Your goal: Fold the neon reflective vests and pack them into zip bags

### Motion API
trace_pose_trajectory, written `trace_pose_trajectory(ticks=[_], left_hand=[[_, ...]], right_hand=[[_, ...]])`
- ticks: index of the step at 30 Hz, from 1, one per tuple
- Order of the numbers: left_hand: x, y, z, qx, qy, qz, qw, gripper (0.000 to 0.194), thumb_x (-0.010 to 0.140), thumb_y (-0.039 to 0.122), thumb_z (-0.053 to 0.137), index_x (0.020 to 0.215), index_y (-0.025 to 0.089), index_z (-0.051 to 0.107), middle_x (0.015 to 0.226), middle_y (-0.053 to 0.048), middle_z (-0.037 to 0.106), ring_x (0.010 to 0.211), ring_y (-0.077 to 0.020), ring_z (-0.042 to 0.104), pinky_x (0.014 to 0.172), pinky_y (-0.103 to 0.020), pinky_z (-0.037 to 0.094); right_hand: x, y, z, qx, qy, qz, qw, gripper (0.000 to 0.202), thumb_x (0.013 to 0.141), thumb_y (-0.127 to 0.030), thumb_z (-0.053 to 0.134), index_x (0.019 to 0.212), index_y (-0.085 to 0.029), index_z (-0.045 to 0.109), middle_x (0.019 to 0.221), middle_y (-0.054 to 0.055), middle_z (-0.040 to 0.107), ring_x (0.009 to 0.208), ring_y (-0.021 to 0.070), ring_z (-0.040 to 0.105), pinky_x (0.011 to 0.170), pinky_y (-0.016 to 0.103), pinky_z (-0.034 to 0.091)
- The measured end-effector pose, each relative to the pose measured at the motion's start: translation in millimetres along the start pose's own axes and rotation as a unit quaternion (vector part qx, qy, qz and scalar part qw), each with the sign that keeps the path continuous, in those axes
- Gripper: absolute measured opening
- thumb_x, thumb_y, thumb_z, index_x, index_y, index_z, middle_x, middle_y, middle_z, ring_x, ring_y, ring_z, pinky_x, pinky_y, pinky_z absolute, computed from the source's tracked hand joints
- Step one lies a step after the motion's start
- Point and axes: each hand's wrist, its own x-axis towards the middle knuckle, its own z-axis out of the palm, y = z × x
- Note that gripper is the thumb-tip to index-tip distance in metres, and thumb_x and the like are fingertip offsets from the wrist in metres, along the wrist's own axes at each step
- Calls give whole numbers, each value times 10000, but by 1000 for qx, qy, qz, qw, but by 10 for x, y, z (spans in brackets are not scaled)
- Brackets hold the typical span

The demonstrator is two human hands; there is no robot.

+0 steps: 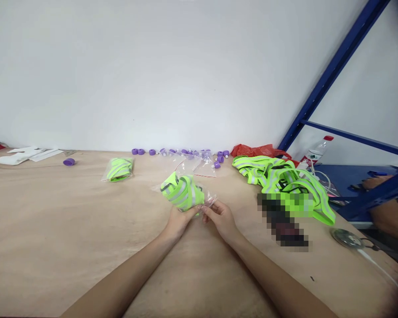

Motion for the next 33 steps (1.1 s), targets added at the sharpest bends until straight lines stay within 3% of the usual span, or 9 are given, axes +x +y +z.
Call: trace_pose_trajectory(ticks=[6,12,16,22,33], left_hand=[[1,-49,-30,-19,-19,-20,999,421,633,401,892,911,134,724,883,-76,753,831,-226,675,798,-333,521],[22,-134,-60,-31,-53,-44,997,443,643,452,889,896,125,727,850,-81,747,770,-212,668,724,-309,517],[28,-149,-82,-25,-64,-47,997,424,655,429,887,913,131,731,864,-81,751,786,-224,676,734,-317,519],[20,-93,-76,-9,-33,-26,999,419,630,420,899,878,139,711,842,-62,744,786,-217,667,748,-315,516],[-5,6,-26,15,-33,-16,999,435,609,449,901,838,135,705,812,-68,751,758,-226,679,736,-324,525]], right_hand=[[-12,-34,0,-5,18,-30,999,394,696,-546,800,692,-181,652,550,-22,610,513,126,559,549,269,481],[8,-15,-18,3,55,-27,998,397,656,-530,828,650,-183,635,549,-27,597,497,114,520,510,259,454],[19,-3,-48,16,36,-10,999,394,657,-526,835,662,-181,644,553,-22,619,514,119,544,544,265,473],[13,42,-74,46,-40,20,998,371,672,-511,841,755,-177,702,655,-2,686,585,147,624,607,290,526],[18,61,-80,51,-23,13,998,354,702,-519,820,744,-183,717,621,1,684,575,148,620,616,291,523]])
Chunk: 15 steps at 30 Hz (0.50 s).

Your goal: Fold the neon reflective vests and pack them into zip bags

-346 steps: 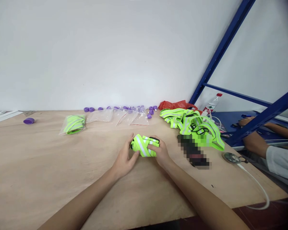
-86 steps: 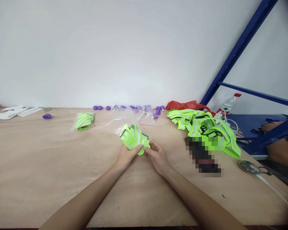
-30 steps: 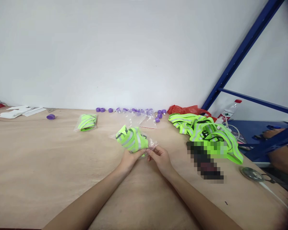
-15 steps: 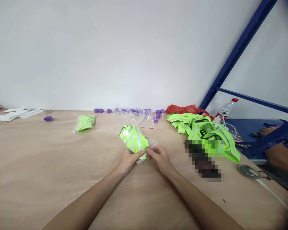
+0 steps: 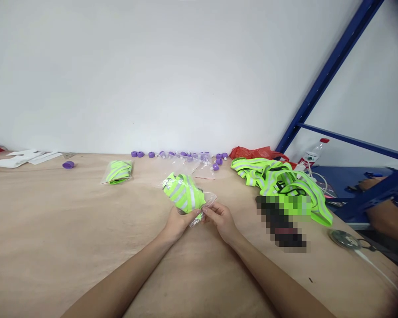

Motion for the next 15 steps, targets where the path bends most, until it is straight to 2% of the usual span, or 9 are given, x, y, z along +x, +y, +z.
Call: trace_pose_trajectory(ticks=[4,10,15], left_hand=[[8,-31,-22,10,8,0,1000,443,624,458,889,872,135,713,850,-78,757,796,-240,681,750,-331,522],[16,-62,-46,28,14,1,1000,437,648,476,868,879,132,727,889,-94,760,842,-259,681,773,-342,522],[19,-56,-46,38,14,7,999,446,646,483,870,883,132,730,888,-97,761,843,-266,684,773,-345,529]], right_hand=[[-8,-3,-5,21,2,6,1000,362,692,-527,826,747,-186,716,637,3,682,587,155,621,615,299,534],[-10,-31,1,-29,15,-17,999,359,739,-517,793,702,-177,686,599,3,676,553,137,604,596,271,488],[-1,-38,2,-44,18,-28,998,360,731,-516,793,685,-179,673,583,-5,659,553,136,593,604,274,482]])
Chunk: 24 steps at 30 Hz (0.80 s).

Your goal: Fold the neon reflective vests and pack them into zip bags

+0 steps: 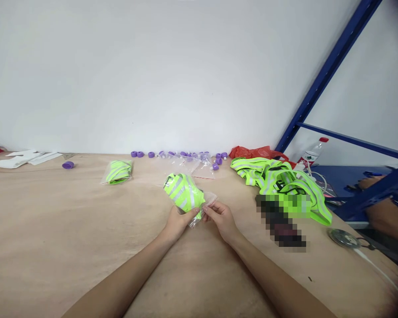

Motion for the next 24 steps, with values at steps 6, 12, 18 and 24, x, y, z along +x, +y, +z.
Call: trace_pose_trajectory(ticks=[6,12,18,24], left_hand=[[-5,15,5,3,1,-1,1000,447,639,498,867,860,135,728,880,-101,762,841,-273,688,766,-347,530],[-7,27,-1,1,-1,-2,1000,448,634,497,867,864,138,731,881,-99,765,835,-272,691,773,-350,527],[-20,48,3,5,-4,-3,1000,440,640,489,866,865,135,735,886,-105,770,848,-283,696,782,-359,528],[-13,33,3,4,-13,-3,1000,422,656,491,859,852,140,729,865,-97,765,834,-277,692,780,-355,523]], right_hand=[[0,22,-8,1,-5,8,1000,351,739,-514,784,707,-177,687,591,2,669,554,141,597,598,276,484],[-14,19,-10,0,-14,13,1000,355,752,-524,770,701,-181,691,608,11,682,559,149,608,589,282,489],[-9,8,-1,-7,-6,1,1000,369,731,-528,787,682,-177,686,593,7,665,570,148,599,616,287,495],[-6,10,-12,-6,-1,3,1000,364,722,-526,792,685,-180,687,584,1,660,563,148,597,617,290,500]])
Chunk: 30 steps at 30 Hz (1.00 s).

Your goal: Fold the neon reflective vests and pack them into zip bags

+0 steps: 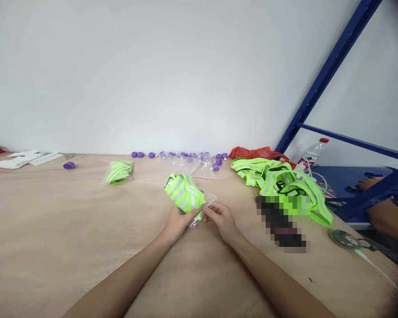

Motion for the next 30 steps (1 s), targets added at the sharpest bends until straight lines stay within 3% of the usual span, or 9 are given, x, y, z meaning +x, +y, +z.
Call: trace_pose_trajectory(ticks=[30], left_hand=[[9,-19,-10,2,-18,5,1000,435,677,502,841,875,133,723,895,-104,763,864,-278,691,814,-365,528]], right_hand=[[3,10,-3,0,0,-6,1000,374,713,-529,807,684,-174,689,592,6,665,582,145,604,633,285,504]])
